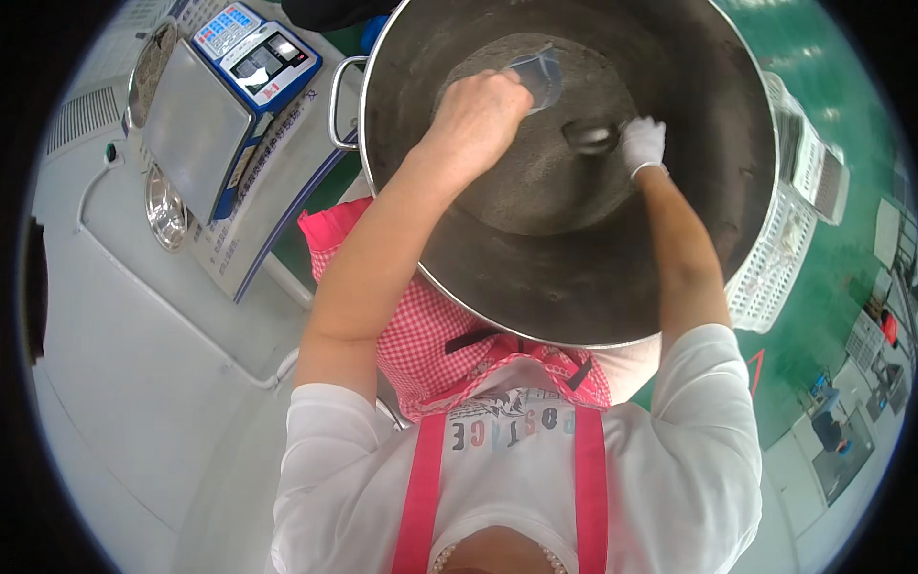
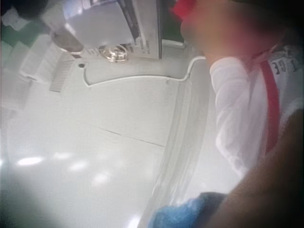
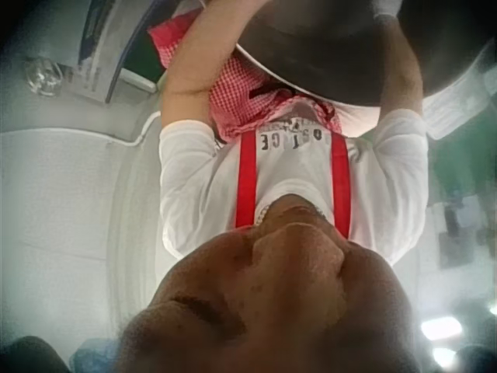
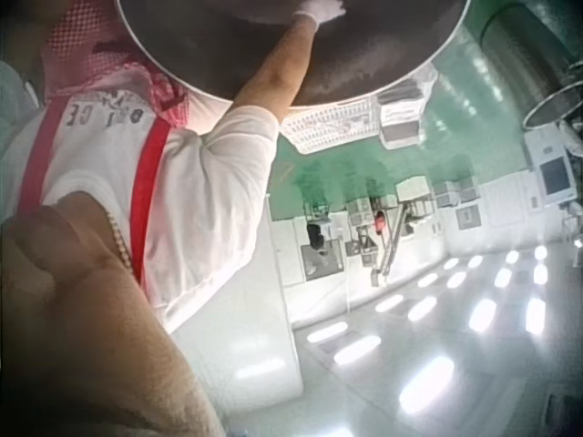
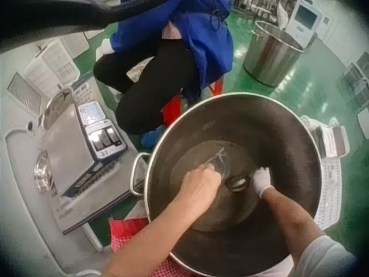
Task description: The person scoops a dark granular substance from a large metal pot into small white packets using a metal scoop. The packets are then placed into a white plastic basket. Another person in a blue uniform is visible in the background performing a similar task.
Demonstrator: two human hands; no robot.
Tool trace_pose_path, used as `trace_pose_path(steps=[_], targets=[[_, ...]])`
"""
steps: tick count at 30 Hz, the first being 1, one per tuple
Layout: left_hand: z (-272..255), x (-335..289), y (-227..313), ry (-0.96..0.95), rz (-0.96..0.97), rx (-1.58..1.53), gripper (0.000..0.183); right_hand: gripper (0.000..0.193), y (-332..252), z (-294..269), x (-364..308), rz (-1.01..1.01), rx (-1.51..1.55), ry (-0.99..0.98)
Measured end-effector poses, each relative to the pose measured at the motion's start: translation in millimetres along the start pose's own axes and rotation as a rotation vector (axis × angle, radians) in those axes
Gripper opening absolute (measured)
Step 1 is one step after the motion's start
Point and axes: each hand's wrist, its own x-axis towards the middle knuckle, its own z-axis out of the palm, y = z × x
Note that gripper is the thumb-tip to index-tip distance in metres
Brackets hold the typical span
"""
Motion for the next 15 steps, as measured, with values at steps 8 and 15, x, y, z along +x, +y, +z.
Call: trace_pose_path(steps=[8,15], targets=[[-0.8,-0.5,3.1,-0.004,0.014,-0.029,0.010,0.019,-150.2,3.5,-51.3,-0.392,0.474,-0.086],[2.4,0.4,-0.9,0.067,-0.009,-0.044,0.009,0.019,-68.5,-20.5,-11.0,-0.272,0.228,-0.077]])
